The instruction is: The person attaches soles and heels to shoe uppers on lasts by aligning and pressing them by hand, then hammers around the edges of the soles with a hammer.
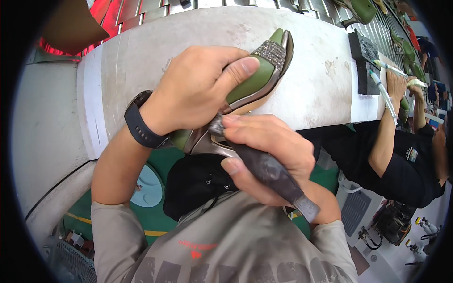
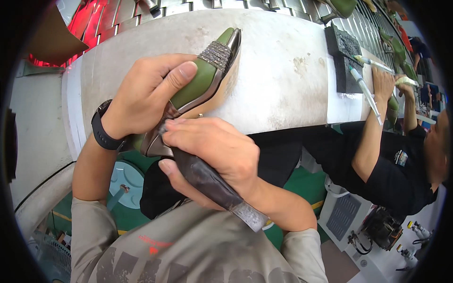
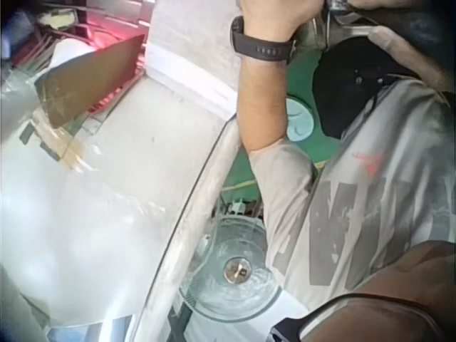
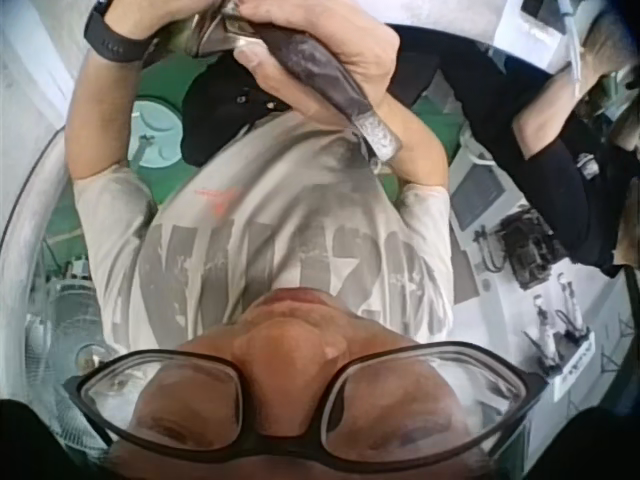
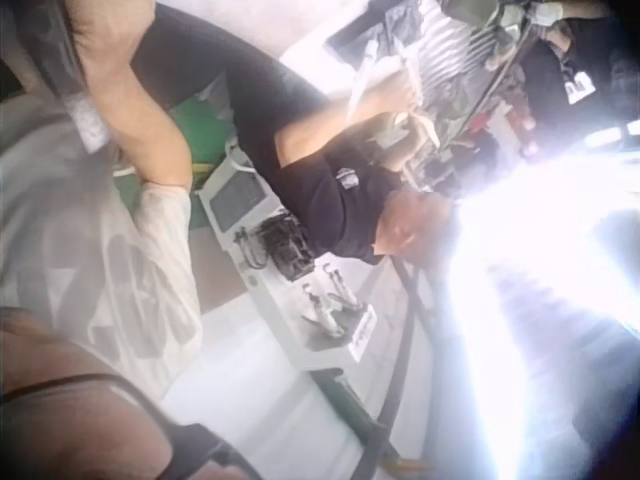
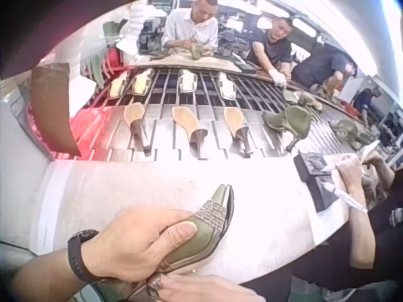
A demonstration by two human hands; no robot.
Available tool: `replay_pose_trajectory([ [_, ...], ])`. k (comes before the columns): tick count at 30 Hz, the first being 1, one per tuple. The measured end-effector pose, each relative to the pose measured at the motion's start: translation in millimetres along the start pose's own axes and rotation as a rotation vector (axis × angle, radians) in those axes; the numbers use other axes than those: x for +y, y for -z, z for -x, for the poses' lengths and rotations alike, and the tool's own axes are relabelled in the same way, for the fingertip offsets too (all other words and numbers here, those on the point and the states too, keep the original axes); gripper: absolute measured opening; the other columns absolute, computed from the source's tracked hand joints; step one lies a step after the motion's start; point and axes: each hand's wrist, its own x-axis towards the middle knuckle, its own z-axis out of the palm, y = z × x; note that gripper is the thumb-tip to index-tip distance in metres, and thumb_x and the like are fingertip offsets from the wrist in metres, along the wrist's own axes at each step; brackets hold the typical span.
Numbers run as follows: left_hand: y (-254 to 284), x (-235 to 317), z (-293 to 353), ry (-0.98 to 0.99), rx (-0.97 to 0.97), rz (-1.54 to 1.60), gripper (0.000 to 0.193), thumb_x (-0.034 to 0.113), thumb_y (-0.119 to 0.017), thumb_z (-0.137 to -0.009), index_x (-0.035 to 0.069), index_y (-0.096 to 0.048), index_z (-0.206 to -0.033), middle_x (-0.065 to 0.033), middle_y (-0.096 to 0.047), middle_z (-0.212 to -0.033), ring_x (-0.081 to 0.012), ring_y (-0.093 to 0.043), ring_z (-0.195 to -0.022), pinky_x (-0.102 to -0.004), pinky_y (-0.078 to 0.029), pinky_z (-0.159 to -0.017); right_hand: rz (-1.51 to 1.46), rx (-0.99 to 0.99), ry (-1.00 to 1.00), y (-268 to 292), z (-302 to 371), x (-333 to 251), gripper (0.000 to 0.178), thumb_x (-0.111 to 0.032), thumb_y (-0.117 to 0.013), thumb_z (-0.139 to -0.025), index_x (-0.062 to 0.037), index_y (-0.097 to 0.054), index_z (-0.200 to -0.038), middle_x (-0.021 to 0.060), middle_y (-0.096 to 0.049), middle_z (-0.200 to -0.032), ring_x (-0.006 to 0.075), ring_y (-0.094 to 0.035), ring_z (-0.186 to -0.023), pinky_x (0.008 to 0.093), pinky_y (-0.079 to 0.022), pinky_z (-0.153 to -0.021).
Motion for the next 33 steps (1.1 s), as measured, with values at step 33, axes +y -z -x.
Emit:
replay_pose_trajectory([
  [33,12,6,-1,-0.198,-0.141,-0.098,0.06,0.025,-0.071,-0.095,-0.005,-0.053,-0.143,-0.0228,-0.07,-0.108,-0.0321,-0.068,-0.104,-0.0379,-0.051,-0.098,0.013,0.078,-0.089,24,20,-1,0.031,0.0,-0.074,-0.087,0.0061,-0.068,-0.116,0.0232,-0.073,-0.117,0.0299,-0.072,-0.11,0.0387,-0.054,-0.099],
])
